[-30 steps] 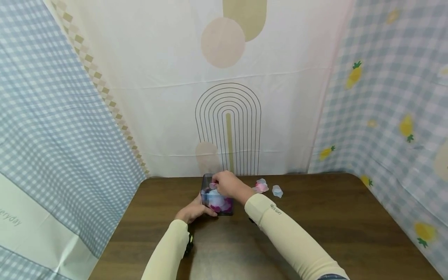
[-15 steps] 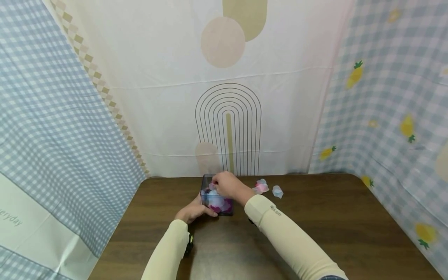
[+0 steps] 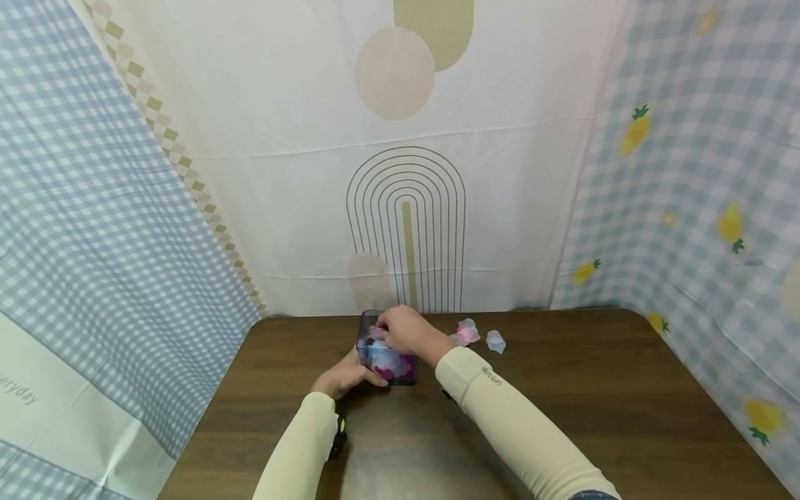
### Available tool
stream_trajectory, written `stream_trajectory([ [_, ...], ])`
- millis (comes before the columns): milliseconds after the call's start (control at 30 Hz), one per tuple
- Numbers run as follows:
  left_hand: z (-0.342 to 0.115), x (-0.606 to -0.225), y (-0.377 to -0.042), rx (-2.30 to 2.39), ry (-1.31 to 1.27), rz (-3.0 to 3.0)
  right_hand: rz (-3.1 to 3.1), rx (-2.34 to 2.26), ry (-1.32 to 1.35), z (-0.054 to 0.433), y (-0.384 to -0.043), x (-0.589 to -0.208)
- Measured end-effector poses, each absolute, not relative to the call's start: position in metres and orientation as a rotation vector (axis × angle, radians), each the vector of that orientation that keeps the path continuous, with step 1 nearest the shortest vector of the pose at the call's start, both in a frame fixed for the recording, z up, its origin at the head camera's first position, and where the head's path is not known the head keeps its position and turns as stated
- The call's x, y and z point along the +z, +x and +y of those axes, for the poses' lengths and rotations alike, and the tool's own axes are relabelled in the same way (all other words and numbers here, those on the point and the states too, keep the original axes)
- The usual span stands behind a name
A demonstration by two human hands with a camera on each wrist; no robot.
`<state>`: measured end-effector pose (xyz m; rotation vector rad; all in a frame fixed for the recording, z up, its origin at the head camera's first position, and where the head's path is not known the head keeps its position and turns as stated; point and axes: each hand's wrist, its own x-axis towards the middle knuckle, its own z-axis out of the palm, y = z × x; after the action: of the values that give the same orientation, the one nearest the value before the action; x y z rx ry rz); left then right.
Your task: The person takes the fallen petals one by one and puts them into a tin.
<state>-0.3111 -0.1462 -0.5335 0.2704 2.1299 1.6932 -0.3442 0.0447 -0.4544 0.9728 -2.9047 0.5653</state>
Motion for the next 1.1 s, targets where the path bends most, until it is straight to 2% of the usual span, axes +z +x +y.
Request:
stream_trajectory([
  [1100, -0.1487, -0.5319, -0.3119, 1.682, 0.303, 2.099, -2.952, 0.613, 0.926, 0.0445, -0.3416, -0.4519],
])
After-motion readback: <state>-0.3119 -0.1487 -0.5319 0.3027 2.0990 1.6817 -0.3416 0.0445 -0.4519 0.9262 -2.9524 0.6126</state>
